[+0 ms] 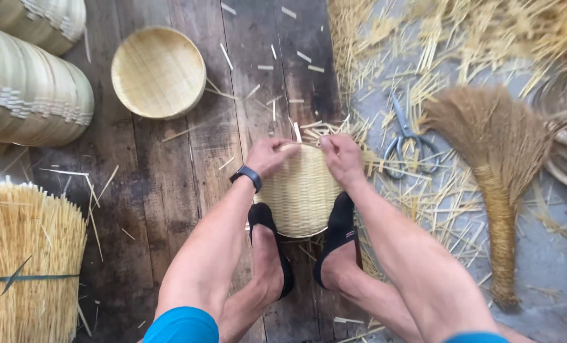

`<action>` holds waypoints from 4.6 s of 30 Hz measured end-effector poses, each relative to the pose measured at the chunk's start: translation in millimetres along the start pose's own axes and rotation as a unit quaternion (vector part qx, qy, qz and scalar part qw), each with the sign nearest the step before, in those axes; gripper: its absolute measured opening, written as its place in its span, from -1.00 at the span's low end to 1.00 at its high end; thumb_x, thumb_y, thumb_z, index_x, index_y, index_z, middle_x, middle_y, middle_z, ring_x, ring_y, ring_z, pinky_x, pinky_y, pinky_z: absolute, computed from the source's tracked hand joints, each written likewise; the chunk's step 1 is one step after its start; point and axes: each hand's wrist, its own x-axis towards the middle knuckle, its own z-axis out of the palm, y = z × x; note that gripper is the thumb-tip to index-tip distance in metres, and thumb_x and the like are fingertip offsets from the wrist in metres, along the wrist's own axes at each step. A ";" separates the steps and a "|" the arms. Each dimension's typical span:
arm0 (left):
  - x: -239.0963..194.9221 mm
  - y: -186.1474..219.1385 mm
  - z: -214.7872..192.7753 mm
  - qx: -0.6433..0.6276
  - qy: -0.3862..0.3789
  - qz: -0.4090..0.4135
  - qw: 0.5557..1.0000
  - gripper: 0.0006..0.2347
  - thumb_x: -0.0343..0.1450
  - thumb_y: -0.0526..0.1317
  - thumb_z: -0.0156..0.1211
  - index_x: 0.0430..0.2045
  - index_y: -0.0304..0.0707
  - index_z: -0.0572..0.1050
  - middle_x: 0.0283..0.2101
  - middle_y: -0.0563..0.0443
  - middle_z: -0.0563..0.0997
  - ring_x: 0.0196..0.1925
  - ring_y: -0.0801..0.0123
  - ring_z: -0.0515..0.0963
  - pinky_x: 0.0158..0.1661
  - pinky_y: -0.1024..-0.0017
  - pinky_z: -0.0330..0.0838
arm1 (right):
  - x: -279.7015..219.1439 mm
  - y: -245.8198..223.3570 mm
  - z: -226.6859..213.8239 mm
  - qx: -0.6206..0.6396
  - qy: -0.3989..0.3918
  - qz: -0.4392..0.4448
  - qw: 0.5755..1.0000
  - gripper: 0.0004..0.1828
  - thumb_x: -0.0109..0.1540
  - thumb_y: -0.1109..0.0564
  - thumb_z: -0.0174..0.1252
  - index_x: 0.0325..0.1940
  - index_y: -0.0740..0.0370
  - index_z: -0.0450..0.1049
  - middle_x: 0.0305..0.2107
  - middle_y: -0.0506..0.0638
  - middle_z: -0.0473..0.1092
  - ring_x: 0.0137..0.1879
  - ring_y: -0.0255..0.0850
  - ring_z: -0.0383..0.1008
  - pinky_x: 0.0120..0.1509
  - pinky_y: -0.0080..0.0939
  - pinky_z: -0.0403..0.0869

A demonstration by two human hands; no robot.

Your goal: The person sits at a workbench making round bamboo sieves. They lay a woven bamboo mat over a round wooden mold, fold the protruding bamboo strips down over the mold, trim the excess strips with scissors, and press a split bamboo rim ring around the edge to hold the mat in place, repeating the process for several sieves.

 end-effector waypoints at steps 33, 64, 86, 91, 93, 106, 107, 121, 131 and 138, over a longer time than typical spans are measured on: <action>-120.1 71.0 52.6 0.294 0.031 0.207 0.933 -0.20 -0.10 0.02 0.52 0.13 0.07 0.43 0.29 -0.24 0.18 0.41 -0.22 0.12 0.33 -0.26 0.06 | -25.5 134.2 -116.9 -0.347 -0.068 0.214 0.911 -0.11 0.10 -0.17 0.45 0.28 0.41 0.23 0.14 0.32 0.33 0.32 0.12 0.28 0.48 0.18 0.15; -138.3 44.1 75.0 0.241 0.104 0.141 0.955 -0.19 0.21 -0.24 0.45 0.39 0.11 0.12 0.21 -0.18 0.39 0.23 -0.12 0.34 0.28 -0.01 0.21 | -49.8 166.4 -127.2 -0.204 -0.036 0.213 0.955 -0.34 -0.03 0.08 0.56 0.04 0.39 0.46 -0.16 0.25 0.47 -0.04 0.07 0.50 0.15 0.05 0.48; -128.1 49.0 61.2 0.260 0.028 0.165 0.951 -0.20 0.10 -0.44 0.35 0.32 0.13 0.28 0.20 -0.09 0.43 0.25 0.00 0.34 0.36 0.07 0.10 | -76.7 95.6 -107.7 -0.429 -0.103 -0.089 0.893 -0.62 0.35 -0.13 0.03 -0.29 0.24 0.44 -0.46 0.06 0.38 -0.43 -0.21 0.37 -0.41 -0.15 0.45; -123.7 54.6 59.3 0.271 -0.032 0.188 0.944 -0.21 0.09 -0.46 0.31 0.30 0.13 0.29 0.22 -0.05 0.43 0.26 0.04 0.34 0.38 0.09 0.08 | -65.5 55.7 -113.6 -0.436 -0.016 -0.185 0.881 -0.54 0.20 -0.23 0.09 -0.38 0.26 0.46 -0.52 0.08 0.40 -0.46 -0.19 0.36 -0.44 -0.14 0.44; -122.9 54.6 57.6 0.280 -0.056 0.198 0.938 -0.20 0.08 -0.49 0.28 0.30 0.16 0.31 0.22 -0.01 0.44 0.26 0.05 0.34 0.38 0.13 0.08 | -63.8 77.9 -101.0 -0.466 -0.042 -0.168 0.868 -0.61 0.23 -0.14 0.06 -0.36 0.25 0.46 -0.51 0.06 0.41 -0.47 -0.21 0.38 -0.44 -0.17 0.44; -113.6 41.4 53.5 0.396 -0.116 0.225 0.883 -0.31 0.28 -0.44 0.22 0.35 0.22 0.31 0.30 0.10 0.43 0.36 0.19 0.33 0.51 0.15 -0.01 | -54.0 86.0 -101.1 -0.461 -0.074 -0.181 0.866 -0.60 0.26 -0.14 0.05 -0.38 0.25 0.46 -0.52 0.06 0.40 -0.46 -0.20 0.40 -0.40 -0.16 0.47; -116.6 49.3 55.4 0.420 -0.092 0.232 0.872 -0.35 0.31 -0.34 0.24 0.37 0.18 0.27 0.36 -0.02 0.34 0.40 0.11 0.26 0.49 0.08 -0.05 | -52.1 98.0 -105.9 -0.456 -0.109 -0.154 0.869 -0.68 0.29 -0.06 0.05 -0.34 0.23 0.47 -0.50 0.05 0.41 -0.45 -0.21 0.39 -0.37 -0.16 0.46; -143.7 69.9 105.8 0.181 0.233 0.015 0.955 0.02 0.14 0.04 0.48 0.42 -0.41 -0.04 0.50 -0.47 -0.11 0.52 -0.32 -0.06 0.44 -0.01 -0.02 | -59.3 59.7 -95.2 -0.457 -0.041 -0.136 0.878 -0.47 0.13 -0.28 0.25 -0.30 0.28 0.45 -0.41 0.07 0.37 -0.28 -0.12 0.41 -0.23 -0.12 0.38; -144.1 63.2 117.9 0.171 0.199 0.066 0.963 -0.07 0.18 -0.10 0.46 0.45 -0.10 -0.02 0.49 -0.43 -0.13 0.48 -0.29 0.05 0.39 -0.03 0.06 | -62.4 54.9 -105.3 -0.451 -0.043 -0.154 0.878 -0.61 0.15 -0.14 0.15 -0.36 0.28 0.49 -0.49 0.10 0.44 -0.43 -0.17 0.44 -0.37 -0.15 0.47; -152.5 61.1 111.8 0.129 0.192 0.068 0.971 -0.10 0.23 -0.19 0.36 0.48 -0.26 -0.07 0.51 -0.36 0.05 0.46 -0.16 0.21 0.41 0.09 0.16 | -64.9 89.0 -115.3 -0.416 -0.133 -0.089 0.895 -0.74 0.32 0.02 0.06 -0.24 0.27 0.48 -0.38 0.13 0.45 -0.34 -0.16 0.46 -0.25 -0.12 0.49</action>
